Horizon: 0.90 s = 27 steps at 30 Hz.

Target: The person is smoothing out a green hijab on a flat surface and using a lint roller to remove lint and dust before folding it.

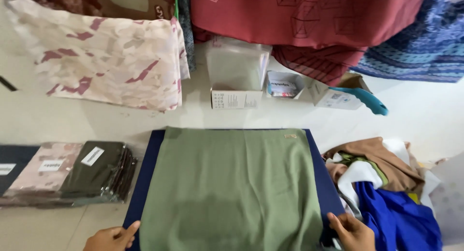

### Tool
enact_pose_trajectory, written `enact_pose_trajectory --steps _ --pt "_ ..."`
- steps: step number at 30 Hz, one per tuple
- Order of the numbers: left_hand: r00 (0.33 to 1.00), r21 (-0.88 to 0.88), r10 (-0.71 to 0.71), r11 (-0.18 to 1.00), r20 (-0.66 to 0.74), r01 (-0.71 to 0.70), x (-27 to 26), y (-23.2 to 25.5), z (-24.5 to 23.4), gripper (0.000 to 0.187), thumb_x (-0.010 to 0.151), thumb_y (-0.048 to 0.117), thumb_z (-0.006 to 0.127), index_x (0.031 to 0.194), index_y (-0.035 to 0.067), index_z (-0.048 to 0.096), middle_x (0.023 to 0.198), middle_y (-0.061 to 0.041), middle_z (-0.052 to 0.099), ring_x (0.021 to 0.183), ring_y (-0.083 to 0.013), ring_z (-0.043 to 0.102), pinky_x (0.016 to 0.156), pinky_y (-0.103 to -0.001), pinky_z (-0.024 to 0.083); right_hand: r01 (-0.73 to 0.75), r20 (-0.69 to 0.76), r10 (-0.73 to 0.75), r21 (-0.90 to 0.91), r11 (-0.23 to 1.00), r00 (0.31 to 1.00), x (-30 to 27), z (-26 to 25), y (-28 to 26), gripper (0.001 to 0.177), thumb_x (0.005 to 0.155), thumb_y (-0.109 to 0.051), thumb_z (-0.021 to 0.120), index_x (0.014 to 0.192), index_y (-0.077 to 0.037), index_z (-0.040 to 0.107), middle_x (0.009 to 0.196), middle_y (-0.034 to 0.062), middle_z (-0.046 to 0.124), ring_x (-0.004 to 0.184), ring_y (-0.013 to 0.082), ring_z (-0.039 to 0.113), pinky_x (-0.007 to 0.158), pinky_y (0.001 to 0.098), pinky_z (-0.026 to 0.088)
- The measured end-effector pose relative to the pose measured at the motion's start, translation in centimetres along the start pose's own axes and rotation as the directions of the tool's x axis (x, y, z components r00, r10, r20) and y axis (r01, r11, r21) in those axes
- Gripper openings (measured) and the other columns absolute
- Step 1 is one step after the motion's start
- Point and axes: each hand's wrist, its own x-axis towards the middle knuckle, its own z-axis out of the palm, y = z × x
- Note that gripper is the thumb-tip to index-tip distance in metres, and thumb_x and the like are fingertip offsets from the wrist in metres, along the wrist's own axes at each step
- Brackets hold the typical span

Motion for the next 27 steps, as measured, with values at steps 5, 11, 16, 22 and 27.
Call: enact_pose_trajectory --steps 5,11,16,22,27 --pt "0.995 0.093 -0.053 0.995 0.081 0.045 -4.9 1.5 -2.2 0.072 0.079 0.079 0.058 0.078 0.015 0.091 0.072 0.002 0.082 0.076 -0.0127 0.075 0.074 -0.021 0.055 0.199 -0.097 -0.203 -0.05 0.979 0.974 -3.0 0.3 0.7 0.036 0.081 -0.025 0.084 0.064 0.004 0.071 0.049 0.0066 0.061 0.045 0.0165 0.048 0.049 0.0293 0.043" --pt "0.982 0.082 0.181 0.979 0.051 -0.185 -4.5 -1.4 1.6 0.058 0.079 0.073 0.06 0.099 0.024 0.083 0.084 0.003 0.083 0.078 -0.0157 0.074 0.075 -0.025 0.056 0.085 0.223 -0.137 0.225 0.971 0.965 -2.5 0.9 4.5 0.039 0.084 -0.018 0.084 0.061 0.0 0.057 0.053 0.007 0.061 0.049 0.0156 0.05 0.051 0.0278 0.044" --pt "0.993 -0.13 0.093 0.988 0.076 -0.082 -7.6 0.2 -1.0 0.051 0.088 0.056 0.069 0.111 0.013 0.086 0.088 -0.003 0.083 0.08 -0.0165 0.074 0.075 -0.026 0.054 -0.024 0.338 -0.153 0.466 0.884 0.929 -2.3 1.0 4.6 0.03 0.085 0.004 0.08 0.071 -0.003 0.054 0.066 0.0076 0.064 0.053 0.0146 0.054 0.052 0.027 0.044" --pt "0.993 -0.206 0.106 0.974 0.051 -0.094 -8.5 -0.5 -1.2 0.044 0.094 0.05 0.066 0.101 0.011 0.086 0.08 -0.003 0.076 0.073 -0.0163 0.065 0.068 -0.027 0.045 -0.094 0.252 -0.138 0.729 0.678 0.958 -2.3 -0.5 5.8 0.023 0.087 0.008 0.068 0.079 -0.007 0.054 0.085 0.0088 0.067 0.071 0.017 0.058 0.068 0.0276 0.047" --pt "0.99 -0.21 0.105 0.974 0.09 -0.084 -9.2 -0.3 -1.6 0.042 0.097 0.044 0.063 0.089 0.008 0.082 0.074 -0.003 0.068 0.069 -0.0147 0.059 0.066 -0.026 0.04 -0.05 0.145 -0.162 0.874 0.483 0.976 -2.2 -0.9 7.2 0.016 0.087 0.006 0.061 0.085 -0.009 0.057 0.084 0.0047 0.061 0.068 0.0126 0.051 0.067 0.0238 0.04"
